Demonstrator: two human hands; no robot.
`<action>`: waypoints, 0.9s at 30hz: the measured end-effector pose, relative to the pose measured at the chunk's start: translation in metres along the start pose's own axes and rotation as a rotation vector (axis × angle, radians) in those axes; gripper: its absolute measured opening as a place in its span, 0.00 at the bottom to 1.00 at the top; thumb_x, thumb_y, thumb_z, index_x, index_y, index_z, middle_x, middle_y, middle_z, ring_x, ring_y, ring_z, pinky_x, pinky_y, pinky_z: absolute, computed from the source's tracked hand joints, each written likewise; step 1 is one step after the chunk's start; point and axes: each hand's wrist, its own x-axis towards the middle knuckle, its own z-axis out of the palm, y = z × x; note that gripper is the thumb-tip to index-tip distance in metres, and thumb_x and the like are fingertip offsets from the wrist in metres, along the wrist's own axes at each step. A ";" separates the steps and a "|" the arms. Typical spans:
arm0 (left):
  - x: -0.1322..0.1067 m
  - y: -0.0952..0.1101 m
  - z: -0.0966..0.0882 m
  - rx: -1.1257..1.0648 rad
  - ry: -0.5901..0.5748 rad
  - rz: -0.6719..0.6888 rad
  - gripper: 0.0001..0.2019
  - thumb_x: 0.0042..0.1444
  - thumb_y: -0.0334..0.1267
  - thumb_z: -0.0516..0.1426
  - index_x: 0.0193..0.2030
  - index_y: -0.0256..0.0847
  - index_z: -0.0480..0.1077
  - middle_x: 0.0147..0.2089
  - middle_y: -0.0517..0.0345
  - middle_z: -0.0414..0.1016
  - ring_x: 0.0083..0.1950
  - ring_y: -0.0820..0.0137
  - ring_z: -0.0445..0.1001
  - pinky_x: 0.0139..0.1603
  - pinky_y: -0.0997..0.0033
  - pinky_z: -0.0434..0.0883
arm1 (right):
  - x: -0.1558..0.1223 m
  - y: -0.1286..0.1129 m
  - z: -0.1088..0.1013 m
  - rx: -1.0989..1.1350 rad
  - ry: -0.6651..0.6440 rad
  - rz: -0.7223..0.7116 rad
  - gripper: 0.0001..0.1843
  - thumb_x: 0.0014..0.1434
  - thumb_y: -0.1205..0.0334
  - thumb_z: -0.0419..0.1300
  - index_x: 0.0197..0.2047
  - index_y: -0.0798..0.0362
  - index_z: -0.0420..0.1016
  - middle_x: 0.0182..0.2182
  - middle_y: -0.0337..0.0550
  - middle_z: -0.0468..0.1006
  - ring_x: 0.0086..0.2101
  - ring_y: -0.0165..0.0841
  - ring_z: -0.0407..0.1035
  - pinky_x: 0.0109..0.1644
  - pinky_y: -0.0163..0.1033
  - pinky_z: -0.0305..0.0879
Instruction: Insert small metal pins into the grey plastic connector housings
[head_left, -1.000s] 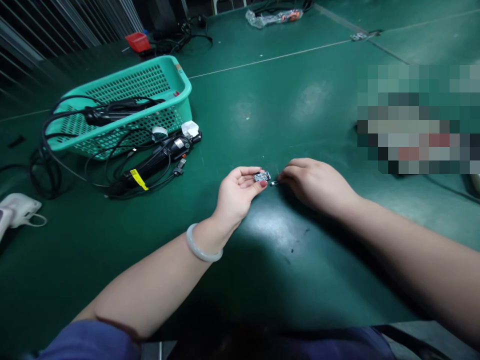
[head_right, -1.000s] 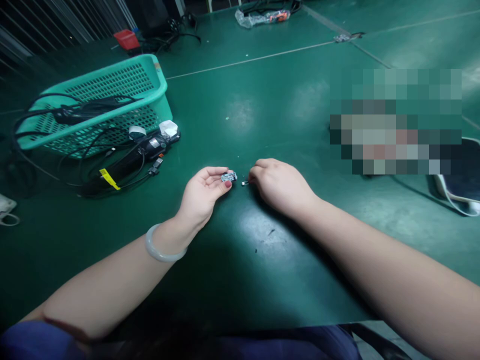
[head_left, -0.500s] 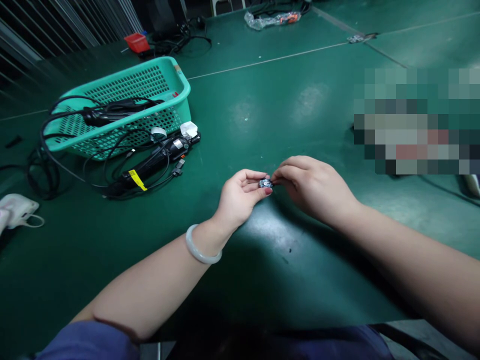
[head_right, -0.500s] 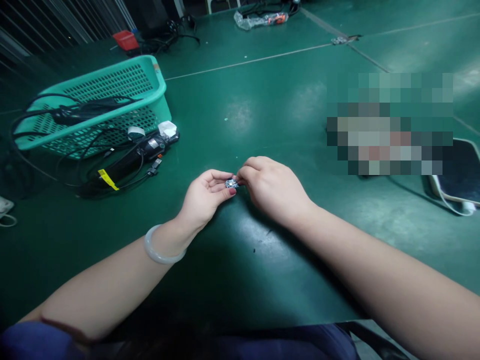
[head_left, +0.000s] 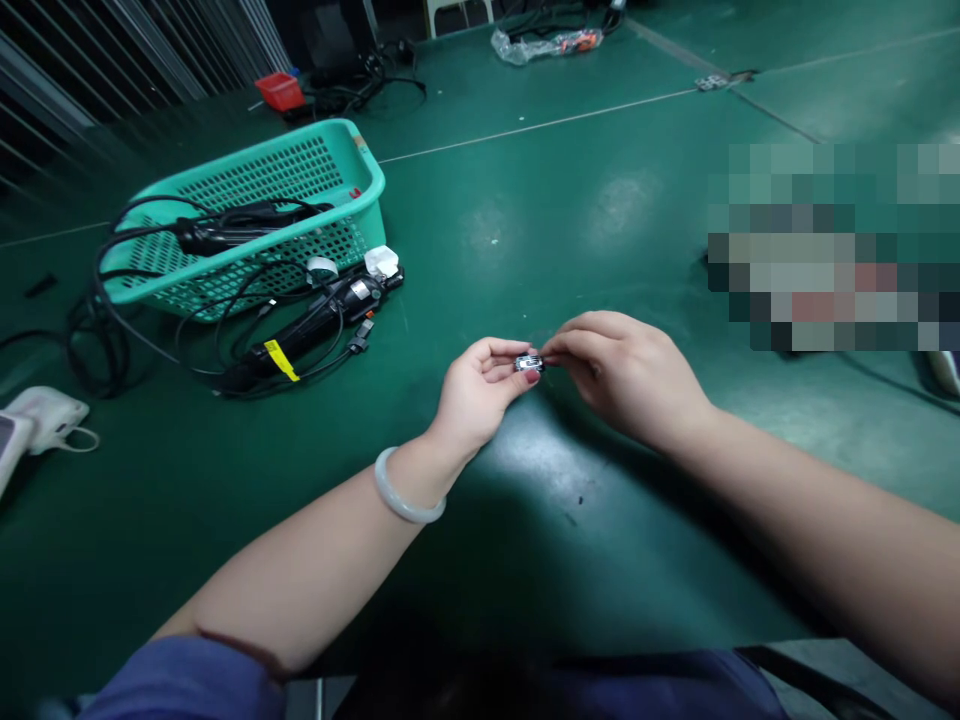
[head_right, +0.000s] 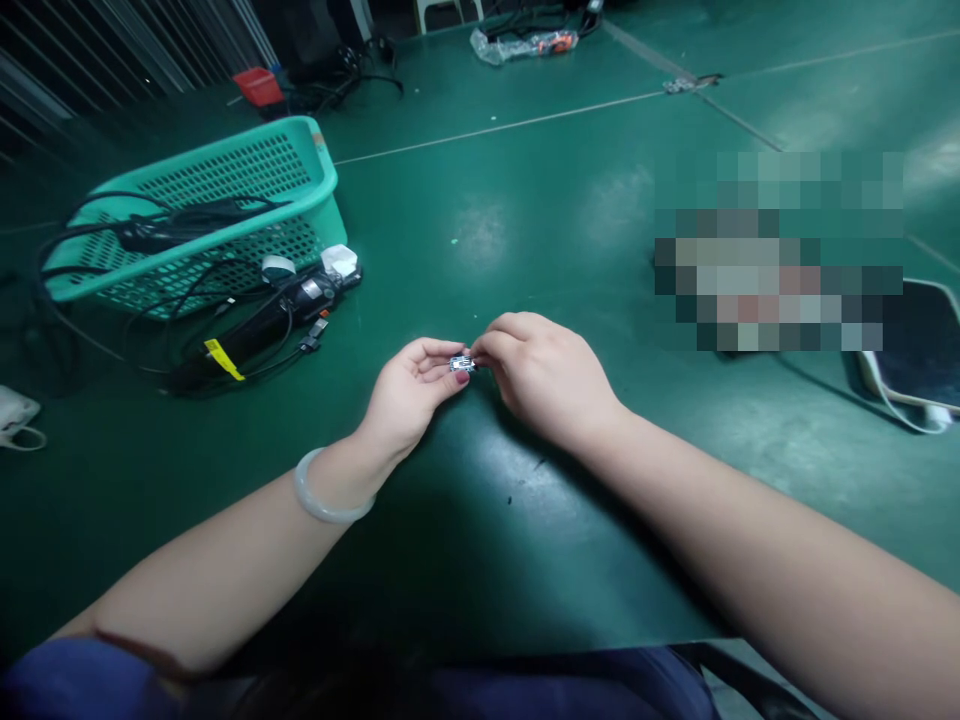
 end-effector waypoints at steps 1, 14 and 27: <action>0.000 0.000 0.000 -0.014 0.009 0.008 0.15 0.39 0.30 0.68 0.35 0.37 0.71 0.36 0.58 0.78 0.40 0.73 0.77 0.55 0.61 0.68 | 0.000 0.001 0.001 0.019 0.017 0.014 0.13 0.62 0.65 0.52 0.38 0.53 0.79 0.37 0.48 0.79 0.37 0.36 0.72 0.41 0.40 0.69; -0.011 0.018 -0.014 -0.371 0.228 -0.086 0.05 0.54 0.26 0.58 0.36 0.36 0.73 0.37 0.59 0.74 0.40 0.77 0.77 0.55 0.72 0.70 | -0.003 0.020 0.038 0.335 -0.025 0.085 0.09 0.60 0.62 0.55 0.35 0.53 0.77 0.35 0.46 0.80 0.37 0.35 0.74 0.45 0.42 0.70; -0.086 0.048 -0.126 0.526 0.578 0.032 0.14 0.45 0.39 0.65 0.40 0.35 0.75 0.32 0.55 0.78 0.34 0.73 0.76 0.44 0.69 0.72 | -0.007 0.024 0.042 0.337 -0.041 0.126 0.12 0.60 0.58 0.54 0.36 0.52 0.77 0.36 0.44 0.80 0.38 0.36 0.73 0.45 0.43 0.69</action>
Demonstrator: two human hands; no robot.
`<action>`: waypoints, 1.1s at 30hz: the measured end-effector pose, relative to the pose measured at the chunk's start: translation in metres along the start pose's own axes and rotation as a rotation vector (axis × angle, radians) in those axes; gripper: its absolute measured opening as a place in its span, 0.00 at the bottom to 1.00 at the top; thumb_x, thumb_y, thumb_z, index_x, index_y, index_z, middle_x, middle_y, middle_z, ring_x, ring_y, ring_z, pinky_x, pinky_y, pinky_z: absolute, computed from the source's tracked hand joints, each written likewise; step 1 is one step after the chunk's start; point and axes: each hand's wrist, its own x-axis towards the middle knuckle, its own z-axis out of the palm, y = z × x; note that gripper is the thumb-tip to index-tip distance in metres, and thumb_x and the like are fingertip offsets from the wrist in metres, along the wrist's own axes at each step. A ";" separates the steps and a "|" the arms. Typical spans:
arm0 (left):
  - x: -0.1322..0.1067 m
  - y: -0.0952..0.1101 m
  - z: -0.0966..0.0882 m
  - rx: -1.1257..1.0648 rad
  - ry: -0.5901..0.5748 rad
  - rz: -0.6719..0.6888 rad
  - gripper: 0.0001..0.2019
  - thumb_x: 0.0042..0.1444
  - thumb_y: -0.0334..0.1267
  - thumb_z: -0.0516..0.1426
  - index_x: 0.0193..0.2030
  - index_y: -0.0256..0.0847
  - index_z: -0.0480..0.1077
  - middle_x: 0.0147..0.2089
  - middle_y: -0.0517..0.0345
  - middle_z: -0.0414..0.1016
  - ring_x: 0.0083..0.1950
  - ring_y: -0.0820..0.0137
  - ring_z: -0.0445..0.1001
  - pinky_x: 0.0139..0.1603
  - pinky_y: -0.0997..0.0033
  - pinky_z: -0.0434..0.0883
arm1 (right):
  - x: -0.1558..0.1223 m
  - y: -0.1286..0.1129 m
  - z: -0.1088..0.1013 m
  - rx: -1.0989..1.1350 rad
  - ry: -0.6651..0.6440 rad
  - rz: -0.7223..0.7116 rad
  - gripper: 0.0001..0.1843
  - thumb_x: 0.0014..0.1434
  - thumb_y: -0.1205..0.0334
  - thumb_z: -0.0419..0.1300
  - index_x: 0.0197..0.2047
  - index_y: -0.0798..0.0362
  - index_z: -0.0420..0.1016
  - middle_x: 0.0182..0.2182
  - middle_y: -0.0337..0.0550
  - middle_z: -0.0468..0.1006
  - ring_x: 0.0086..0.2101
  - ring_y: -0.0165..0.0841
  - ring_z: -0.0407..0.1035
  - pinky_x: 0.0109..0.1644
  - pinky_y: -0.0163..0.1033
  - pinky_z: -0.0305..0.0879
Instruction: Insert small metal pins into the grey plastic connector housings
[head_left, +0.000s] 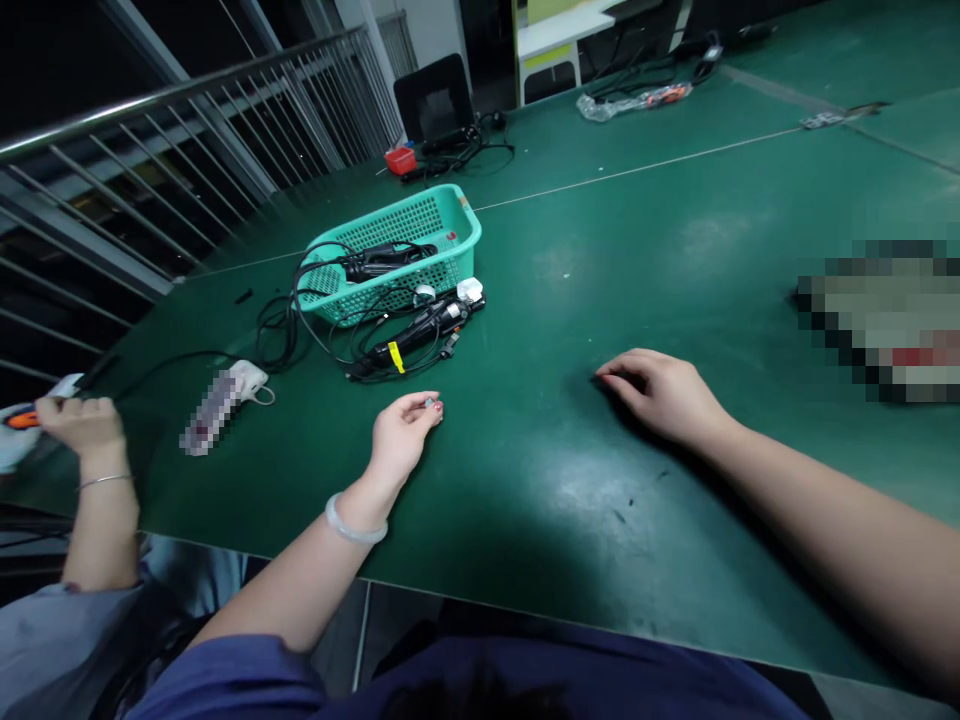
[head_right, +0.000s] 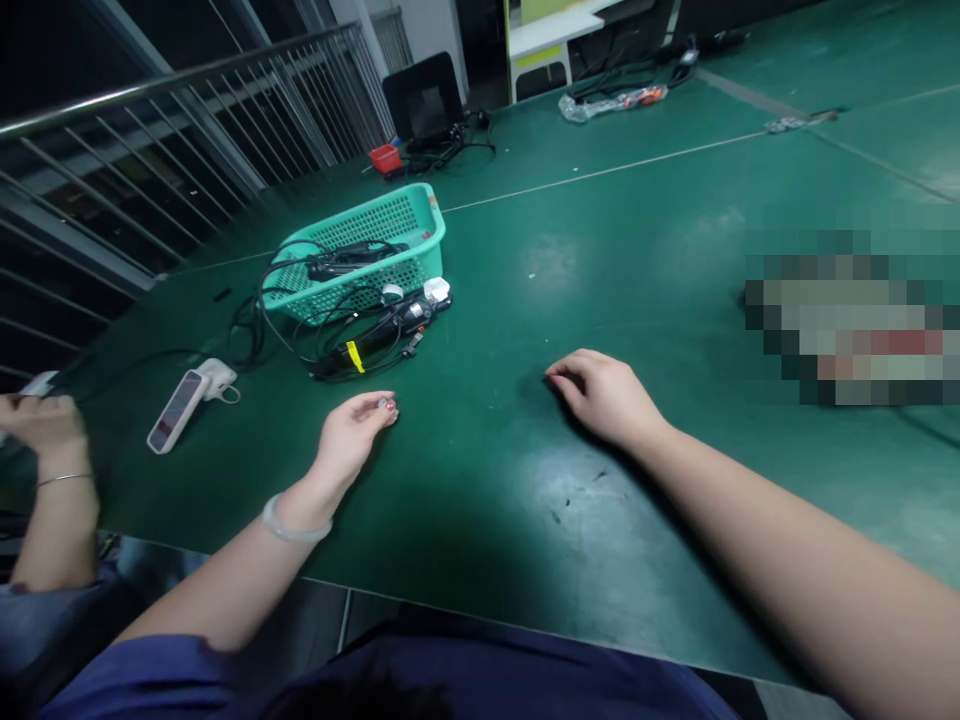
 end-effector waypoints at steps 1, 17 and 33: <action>0.001 -0.001 -0.003 0.128 0.007 0.054 0.14 0.46 0.40 0.64 0.40 0.36 0.76 0.32 0.55 0.78 0.34 0.72 0.76 0.44 0.68 0.72 | 0.000 0.001 0.000 0.000 0.000 -0.001 0.12 0.60 0.58 0.54 0.36 0.52 0.77 0.36 0.44 0.80 0.37 0.36 0.73 0.44 0.43 0.69; 0.015 -0.010 0.011 0.397 -0.042 0.276 0.13 0.60 0.42 0.51 0.44 0.42 0.74 0.42 0.53 0.79 0.42 0.69 0.75 0.47 0.66 0.69 | 0.000 -0.002 -0.002 0.009 -0.016 -0.004 0.12 0.60 0.59 0.53 0.37 0.52 0.77 0.37 0.45 0.80 0.39 0.37 0.74 0.47 0.44 0.70; 0.015 0.050 0.176 -0.551 -0.410 -0.059 0.09 0.61 0.35 0.50 0.39 0.39 0.71 0.36 0.58 0.74 0.37 0.78 0.71 0.46 0.73 0.64 | 0.000 0.003 -0.006 -0.025 -0.081 0.004 0.14 0.59 0.67 0.52 0.42 0.54 0.78 0.40 0.47 0.80 0.42 0.38 0.74 0.50 0.45 0.69</action>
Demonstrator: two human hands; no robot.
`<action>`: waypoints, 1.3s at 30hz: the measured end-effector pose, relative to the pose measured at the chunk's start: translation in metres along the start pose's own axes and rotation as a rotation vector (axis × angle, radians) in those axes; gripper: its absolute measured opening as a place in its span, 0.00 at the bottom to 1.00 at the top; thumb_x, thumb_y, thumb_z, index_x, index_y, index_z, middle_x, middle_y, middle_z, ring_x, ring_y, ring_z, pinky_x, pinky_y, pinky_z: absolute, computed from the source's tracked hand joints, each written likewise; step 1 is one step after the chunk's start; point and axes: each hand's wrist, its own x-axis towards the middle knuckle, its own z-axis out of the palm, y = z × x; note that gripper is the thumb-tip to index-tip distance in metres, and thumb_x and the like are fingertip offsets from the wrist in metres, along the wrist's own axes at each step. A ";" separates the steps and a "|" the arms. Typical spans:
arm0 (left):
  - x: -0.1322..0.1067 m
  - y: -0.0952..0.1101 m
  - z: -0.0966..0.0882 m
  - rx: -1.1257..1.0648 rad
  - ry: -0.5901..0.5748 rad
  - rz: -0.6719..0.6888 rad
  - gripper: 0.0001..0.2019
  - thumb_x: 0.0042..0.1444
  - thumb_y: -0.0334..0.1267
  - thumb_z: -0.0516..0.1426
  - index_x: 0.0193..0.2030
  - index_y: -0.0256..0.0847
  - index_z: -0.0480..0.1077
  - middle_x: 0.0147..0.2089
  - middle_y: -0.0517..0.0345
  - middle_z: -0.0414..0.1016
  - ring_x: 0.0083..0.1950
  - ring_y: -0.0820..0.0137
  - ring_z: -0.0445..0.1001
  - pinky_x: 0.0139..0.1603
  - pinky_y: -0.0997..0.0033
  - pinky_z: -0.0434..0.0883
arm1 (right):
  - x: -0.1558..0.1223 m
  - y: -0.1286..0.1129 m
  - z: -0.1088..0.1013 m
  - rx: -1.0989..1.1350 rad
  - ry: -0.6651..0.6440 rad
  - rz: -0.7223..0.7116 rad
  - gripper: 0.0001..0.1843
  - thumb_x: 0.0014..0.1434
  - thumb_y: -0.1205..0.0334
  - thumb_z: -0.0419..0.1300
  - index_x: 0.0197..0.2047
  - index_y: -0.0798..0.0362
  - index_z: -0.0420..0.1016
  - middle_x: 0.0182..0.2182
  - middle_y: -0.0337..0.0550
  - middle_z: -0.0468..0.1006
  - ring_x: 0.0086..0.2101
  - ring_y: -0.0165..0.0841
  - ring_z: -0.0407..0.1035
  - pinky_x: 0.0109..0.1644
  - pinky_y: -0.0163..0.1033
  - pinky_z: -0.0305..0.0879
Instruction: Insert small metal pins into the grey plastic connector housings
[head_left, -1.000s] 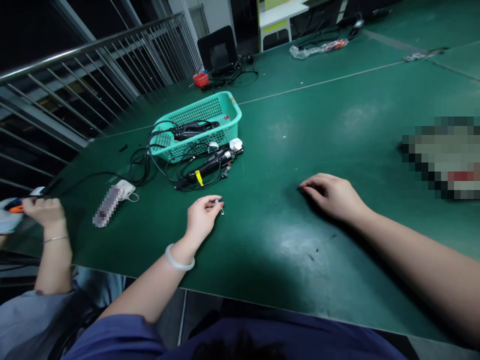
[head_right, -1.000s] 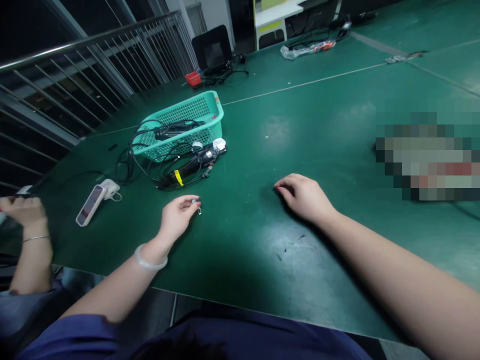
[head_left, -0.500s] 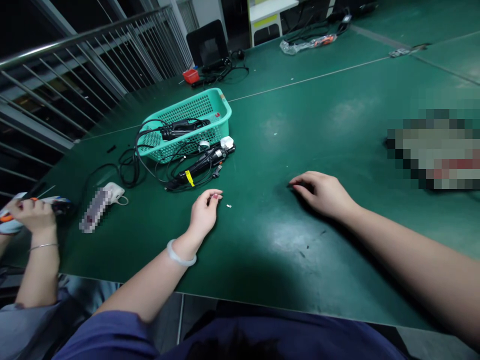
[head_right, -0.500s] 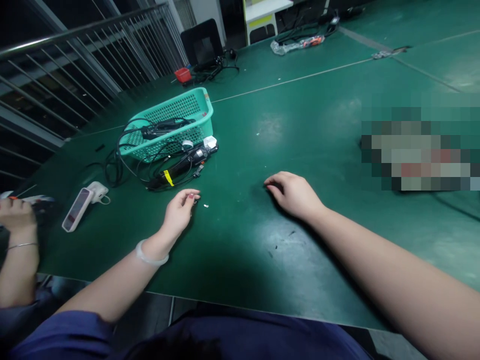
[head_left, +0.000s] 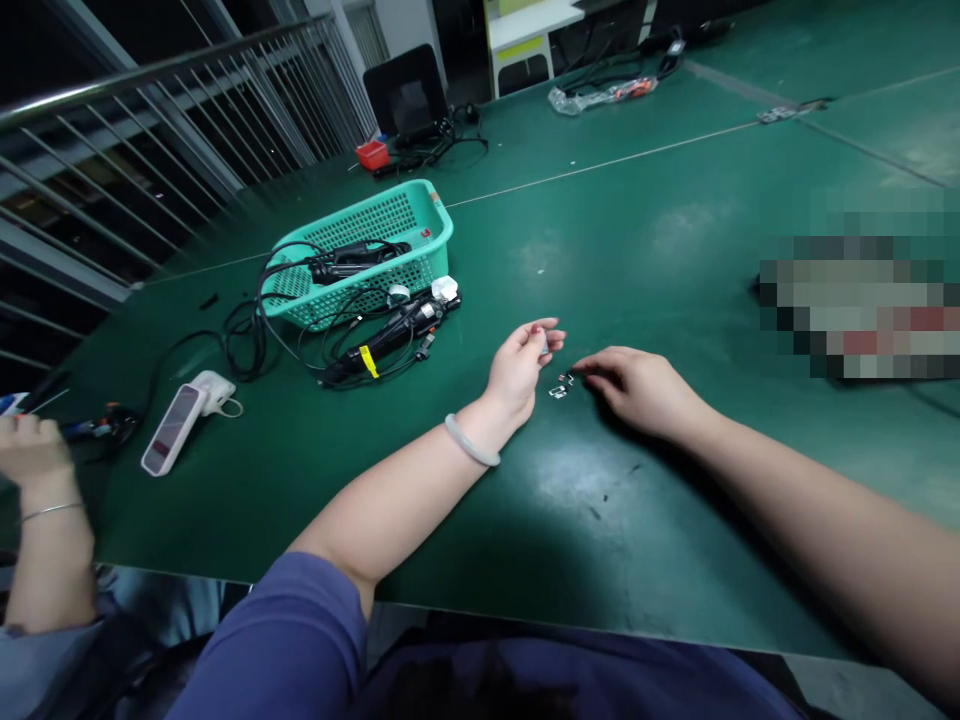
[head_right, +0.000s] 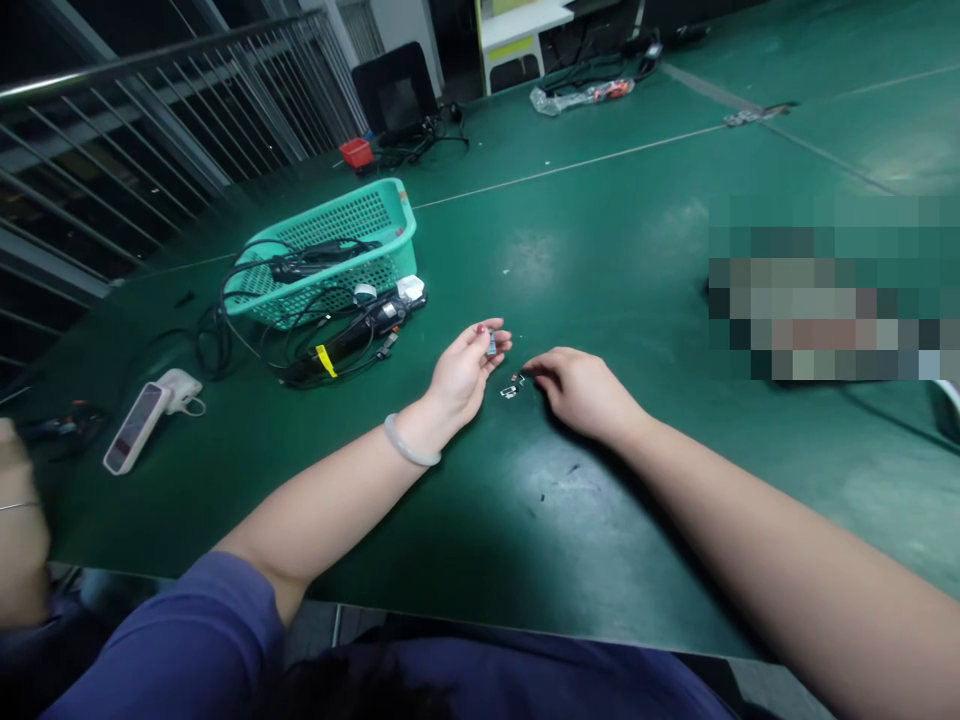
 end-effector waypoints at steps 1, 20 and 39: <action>-0.003 0.002 -0.002 -0.015 0.011 -0.001 0.08 0.61 0.34 0.51 0.39 0.39 0.72 0.37 0.59 0.74 0.37 0.78 0.71 0.46 0.73 0.63 | 0.000 0.001 -0.001 0.008 0.000 0.011 0.14 0.58 0.66 0.53 0.43 0.54 0.78 0.41 0.47 0.80 0.42 0.38 0.74 0.50 0.45 0.69; -0.018 -0.004 -0.025 0.080 -0.094 -0.055 0.11 0.52 0.23 0.55 0.41 0.37 0.70 0.49 0.53 0.74 0.45 0.73 0.77 0.56 0.64 0.69 | 0.006 -0.010 -0.003 0.324 0.035 0.228 0.04 0.55 0.62 0.57 0.32 0.51 0.73 0.27 0.41 0.77 0.29 0.33 0.70 0.38 0.41 0.69; -0.020 -0.011 -0.026 0.246 -0.234 0.030 0.22 0.49 0.27 0.61 0.53 0.40 0.73 0.54 0.49 0.74 0.45 0.69 0.78 0.54 0.65 0.73 | 0.003 -0.028 -0.004 0.810 0.146 0.424 0.16 0.47 0.52 0.67 0.36 0.53 0.79 0.31 0.43 0.82 0.31 0.33 0.75 0.38 0.40 0.73</action>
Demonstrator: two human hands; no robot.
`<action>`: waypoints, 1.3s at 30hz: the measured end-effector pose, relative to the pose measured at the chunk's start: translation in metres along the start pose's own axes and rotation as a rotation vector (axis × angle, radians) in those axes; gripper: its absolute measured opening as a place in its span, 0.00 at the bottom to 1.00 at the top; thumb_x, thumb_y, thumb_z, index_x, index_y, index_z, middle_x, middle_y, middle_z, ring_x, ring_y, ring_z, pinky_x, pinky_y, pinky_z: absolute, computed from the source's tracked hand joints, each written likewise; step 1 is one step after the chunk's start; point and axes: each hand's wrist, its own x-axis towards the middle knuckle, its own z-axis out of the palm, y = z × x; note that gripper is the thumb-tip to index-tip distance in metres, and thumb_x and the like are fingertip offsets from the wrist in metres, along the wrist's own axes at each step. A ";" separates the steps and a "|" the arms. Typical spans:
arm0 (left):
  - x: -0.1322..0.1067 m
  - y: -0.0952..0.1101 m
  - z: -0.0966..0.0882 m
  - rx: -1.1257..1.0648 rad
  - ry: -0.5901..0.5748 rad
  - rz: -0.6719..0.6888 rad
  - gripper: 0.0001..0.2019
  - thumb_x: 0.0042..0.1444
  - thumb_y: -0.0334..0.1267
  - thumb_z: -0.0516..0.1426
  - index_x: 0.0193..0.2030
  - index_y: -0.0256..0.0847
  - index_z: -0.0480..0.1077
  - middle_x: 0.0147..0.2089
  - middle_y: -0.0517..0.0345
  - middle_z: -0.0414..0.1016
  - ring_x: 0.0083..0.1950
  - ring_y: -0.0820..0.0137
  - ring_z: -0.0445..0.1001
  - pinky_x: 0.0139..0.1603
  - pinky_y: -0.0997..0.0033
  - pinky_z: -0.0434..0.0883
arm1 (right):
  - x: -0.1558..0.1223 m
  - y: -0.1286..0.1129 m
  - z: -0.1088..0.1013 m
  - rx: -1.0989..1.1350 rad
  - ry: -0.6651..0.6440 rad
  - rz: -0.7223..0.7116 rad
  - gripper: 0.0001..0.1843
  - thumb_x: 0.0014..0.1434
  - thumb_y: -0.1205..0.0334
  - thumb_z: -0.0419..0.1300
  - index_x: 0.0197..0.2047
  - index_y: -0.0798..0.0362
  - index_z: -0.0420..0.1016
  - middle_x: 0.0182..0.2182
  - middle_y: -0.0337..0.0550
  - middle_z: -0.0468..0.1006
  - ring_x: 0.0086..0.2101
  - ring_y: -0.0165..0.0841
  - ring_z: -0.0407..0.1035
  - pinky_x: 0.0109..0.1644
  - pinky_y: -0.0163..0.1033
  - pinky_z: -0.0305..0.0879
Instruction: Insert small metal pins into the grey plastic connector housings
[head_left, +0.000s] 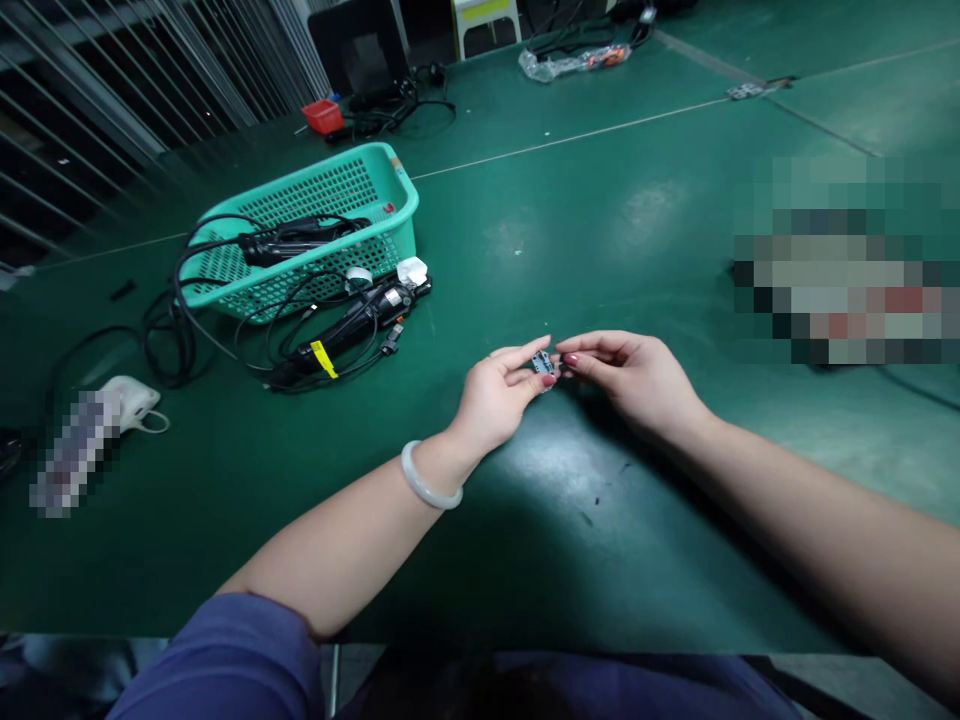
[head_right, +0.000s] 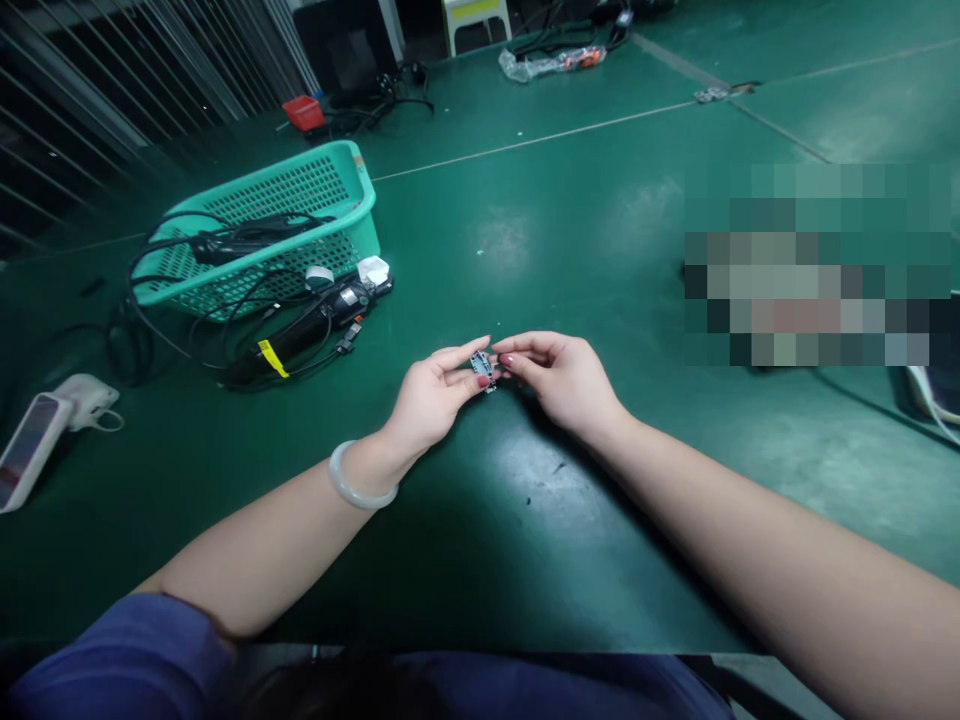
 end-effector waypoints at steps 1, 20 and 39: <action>0.000 -0.001 0.000 0.028 0.002 0.027 0.22 0.48 0.26 0.60 0.52 0.41 0.73 0.55 0.50 0.72 0.45 0.70 0.78 0.54 0.66 0.73 | 0.000 0.001 0.001 -0.007 0.008 -0.007 0.14 0.48 0.53 0.67 0.36 0.53 0.79 0.32 0.43 0.82 0.32 0.33 0.76 0.39 0.40 0.73; -0.007 0.002 0.001 0.265 -0.007 0.146 0.23 0.51 0.29 0.59 0.55 0.45 0.72 0.60 0.54 0.70 0.51 0.70 0.76 0.59 0.66 0.70 | -0.011 -0.003 0.012 -0.436 0.167 -0.214 0.09 0.56 0.60 0.59 0.37 0.48 0.80 0.36 0.40 0.83 0.37 0.37 0.76 0.45 0.43 0.72; -0.008 0.002 0.002 0.109 -0.028 0.074 0.24 0.53 0.28 0.57 0.59 0.41 0.68 0.57 0.52 0.74 0.54 0.64 0.76 0.59 0.62 0.72 | -0.008 -0.003 0.013 -0.107 0.099 -0.085 0.10 0.48 0.58 0.66 0.35 0.53 0.77 0.31 0.43 0.82 0.33 0.35 0.76 0.45 0.44 0.73</action>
